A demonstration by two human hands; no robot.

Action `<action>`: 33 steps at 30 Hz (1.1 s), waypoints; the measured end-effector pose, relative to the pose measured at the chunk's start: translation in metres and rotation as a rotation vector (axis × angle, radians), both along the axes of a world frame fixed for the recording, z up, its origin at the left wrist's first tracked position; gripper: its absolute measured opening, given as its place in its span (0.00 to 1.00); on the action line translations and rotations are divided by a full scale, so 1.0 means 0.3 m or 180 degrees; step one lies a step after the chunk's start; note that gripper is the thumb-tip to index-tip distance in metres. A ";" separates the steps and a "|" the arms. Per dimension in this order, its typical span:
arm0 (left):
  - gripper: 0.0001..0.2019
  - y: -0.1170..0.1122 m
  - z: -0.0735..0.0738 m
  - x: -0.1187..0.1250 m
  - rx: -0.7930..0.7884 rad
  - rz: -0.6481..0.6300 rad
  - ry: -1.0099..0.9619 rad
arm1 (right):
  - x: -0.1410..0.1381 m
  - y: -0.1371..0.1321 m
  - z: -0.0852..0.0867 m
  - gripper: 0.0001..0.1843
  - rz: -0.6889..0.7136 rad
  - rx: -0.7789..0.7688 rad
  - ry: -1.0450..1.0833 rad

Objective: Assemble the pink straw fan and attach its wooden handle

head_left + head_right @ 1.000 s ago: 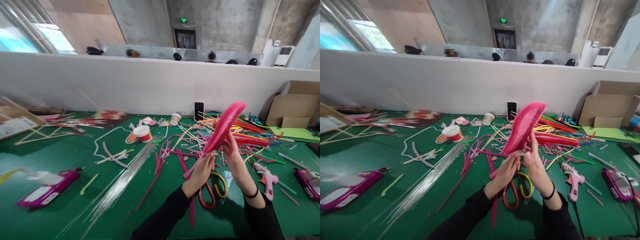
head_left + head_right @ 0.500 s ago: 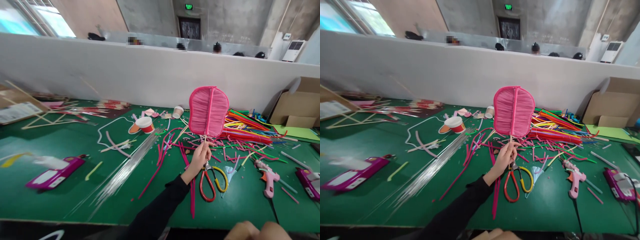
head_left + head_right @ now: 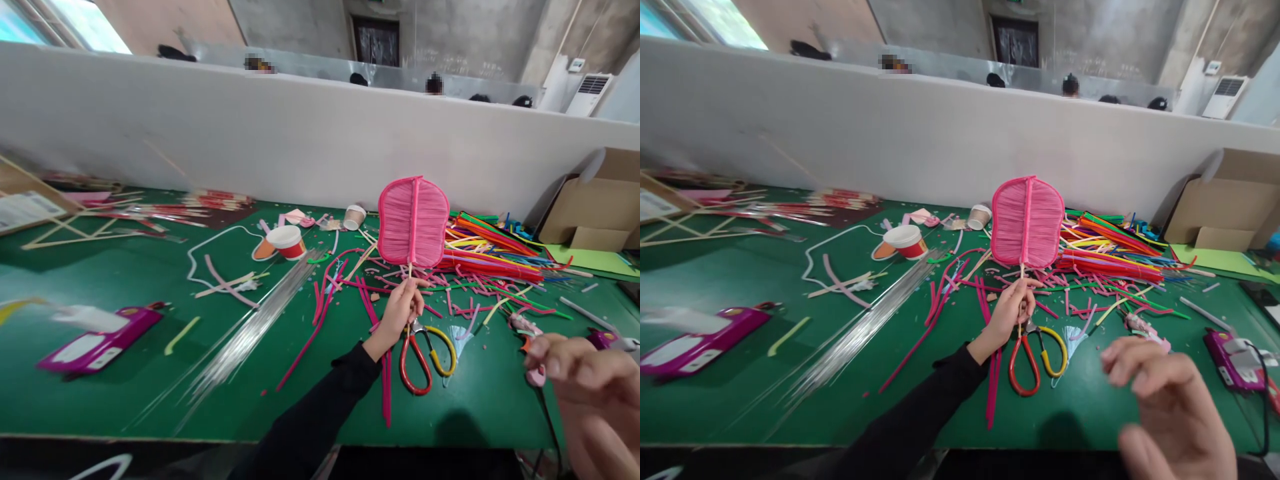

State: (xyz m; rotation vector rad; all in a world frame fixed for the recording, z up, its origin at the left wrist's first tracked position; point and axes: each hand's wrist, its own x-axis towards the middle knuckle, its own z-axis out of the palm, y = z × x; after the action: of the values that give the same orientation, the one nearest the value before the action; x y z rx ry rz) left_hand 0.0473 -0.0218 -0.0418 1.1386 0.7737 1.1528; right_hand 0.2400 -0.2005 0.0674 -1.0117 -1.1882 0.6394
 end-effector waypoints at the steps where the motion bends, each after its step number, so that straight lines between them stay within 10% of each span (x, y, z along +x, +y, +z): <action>1: 0.26 0.000 0.000 0.001 -0.0018 -0.0019 -0.0018 | 0.017 0.007 -0.014 0.13 -0.0415 -0.0059 -0.0172; 7: 0.26 -0.005 0.003 0.008 -0.0167 -0.0143 -0.0126 | 0.209 -0.042 -0.187 0.29 -0.2268 -0.1386 -0.1956; 20: 0.26 -0.010 -0.011 0.003 -0.0267 -0.0131 -0.0189 | 0.251 0.092 -0.336 0.27 -0.2224 -0.3440 -0.3532; 33: 0.25 -0.011 -0.024 -0.005 -0.0280 -0.0194 -0.0270 | 0.239 0.122 -0.294 0.29 -0.2496 -0.3524 -0.3171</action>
State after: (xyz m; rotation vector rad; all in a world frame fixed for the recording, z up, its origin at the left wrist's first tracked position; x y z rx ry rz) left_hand 0.0459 -0.0252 -0.0490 1.0270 0.7128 1.0986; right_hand 0.3117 -0.1638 -0.0209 -2.7734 -1.0397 0.0536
